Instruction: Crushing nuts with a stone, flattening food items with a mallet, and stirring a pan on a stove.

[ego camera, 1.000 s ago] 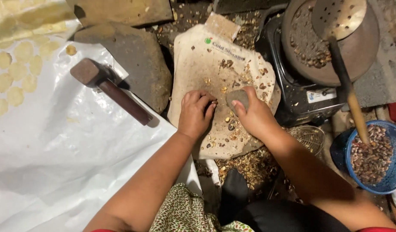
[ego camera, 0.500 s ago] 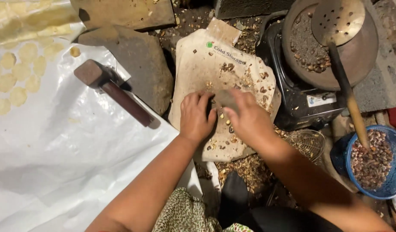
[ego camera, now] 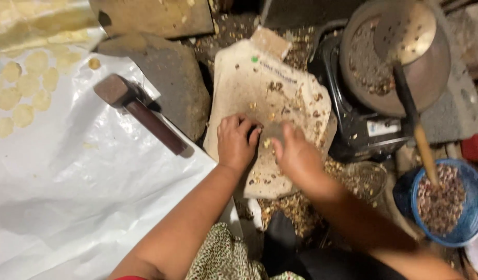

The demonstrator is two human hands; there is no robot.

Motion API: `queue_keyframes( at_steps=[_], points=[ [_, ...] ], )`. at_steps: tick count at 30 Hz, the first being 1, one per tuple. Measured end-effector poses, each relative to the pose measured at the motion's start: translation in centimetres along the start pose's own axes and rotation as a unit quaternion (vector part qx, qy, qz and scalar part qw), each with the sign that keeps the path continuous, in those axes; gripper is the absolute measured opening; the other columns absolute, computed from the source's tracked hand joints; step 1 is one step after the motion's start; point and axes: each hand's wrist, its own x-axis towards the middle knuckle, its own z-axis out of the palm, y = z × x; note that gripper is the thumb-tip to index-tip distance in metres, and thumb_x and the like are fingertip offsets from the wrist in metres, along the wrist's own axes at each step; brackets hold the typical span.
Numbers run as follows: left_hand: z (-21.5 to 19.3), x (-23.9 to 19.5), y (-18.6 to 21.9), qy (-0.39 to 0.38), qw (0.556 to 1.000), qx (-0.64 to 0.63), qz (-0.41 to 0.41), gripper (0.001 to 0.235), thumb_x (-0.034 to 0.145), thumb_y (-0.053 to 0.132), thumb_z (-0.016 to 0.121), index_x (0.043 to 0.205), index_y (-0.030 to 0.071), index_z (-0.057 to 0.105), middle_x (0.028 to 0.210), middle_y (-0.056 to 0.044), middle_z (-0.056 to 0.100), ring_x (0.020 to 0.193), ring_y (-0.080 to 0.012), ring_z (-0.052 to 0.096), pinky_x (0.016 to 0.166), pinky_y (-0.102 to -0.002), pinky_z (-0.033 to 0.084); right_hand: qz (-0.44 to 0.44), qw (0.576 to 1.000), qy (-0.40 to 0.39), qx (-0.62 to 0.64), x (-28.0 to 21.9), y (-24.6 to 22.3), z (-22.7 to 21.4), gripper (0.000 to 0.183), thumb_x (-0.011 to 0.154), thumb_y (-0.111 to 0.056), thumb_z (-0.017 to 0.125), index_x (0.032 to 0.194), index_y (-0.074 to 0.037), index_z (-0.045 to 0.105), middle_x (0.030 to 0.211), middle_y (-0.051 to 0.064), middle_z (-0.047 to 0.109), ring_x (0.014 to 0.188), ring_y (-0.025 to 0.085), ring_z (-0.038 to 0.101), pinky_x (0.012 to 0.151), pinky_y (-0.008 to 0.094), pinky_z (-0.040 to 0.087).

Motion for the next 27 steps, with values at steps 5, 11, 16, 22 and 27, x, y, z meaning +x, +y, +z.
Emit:
queue_keyframes(
  at_steps=[5,11,16,22,27],
  points=[
    [1.3,0.3,-0.6,-0.016,0.999,-0.006,-0.031,0.013,0.086,0.04,0.078,0.095,0.032,0.073,0.112,0.003,0.06,0.118,-0.0256,0.053,0.104,-0.043,0.04,0.019,0.997,-0.04,0.064,-0.7,0.5,-0.6,0.051,0.104,-0.035,0.05,0.145,-0.006,0.045,0.114,0.033,0.061,0.082,0.05,0.072,0.069,0.058,0.06],
    [1.5,0.7,-0.1,0.003,0.999,-0.012,-0.039,0.016,0.08,0.041,0.083,0.09,0.034,0.073,0.109,0.004,0.057,0.118,-0.0243,0.052,0.104,-0.042,0.039,0.117,0.973,-0.123,0.155,-1.9,-1.4,-5.7,0.049,0.104,-0.034,0.05,0.146,-0.011,0.043,0.11,0.035,0.065,0.087,0.05,0.072,0.075,0.06,0.058],
    [1.4,0.6,0.4,0.008,0.999,-0.01,-0.038,0.017,0.078,0.041,0.084,0.088,0.034,0.073,0.107,0.004,0.055,0.117,-0.0253,0.051,0.105,-0.042,0.038,0.116,0.966,-0.175,0.147,-0.9,-2.2,-6.2,0.049,0.102,-0.034,0.05,0.147,-0.013,0.046,0.108,0.034,0.067,0.072,0.039,0.075,0.076,0.056,0.061],
    [0.0,0.5,0.4,-0.009,0.999,-0.004,-0.035,0.016,0.082,0.041,0.082,0.095,0.036,0.073,0.111,0.004,0.056,0.119,-0.0258,0.051,0.105,-0.043,0.037,0.128,0.964,-0.188,0.135,0.2,-1.1,-5.2,0.053,0.097,-0.05,0.054,0.143,-0.024,0.045,0.12,0.032,0.066,0.117,0.049,0.064,0.1,0.058,0.05],
    [-1.2,-1.1,-1.1,-0.011,1.0,-0.02,0.017,0.035,0.092,0.03,0.068,0.127,0.026,0.064,0.12,-0.006,0.057,0.126,-0.0319,0.05,0.107,-0.045,0.04,0.156,0.954,-0.176,0.184,0.2,-1.6,-6.8,0.049,0.101,-0.027,0.055,0.147,-0.014,0.048,0.117,0.035,0.067,0.098,0.046,0.072,0.092,0.054,0.057]
  ],
)
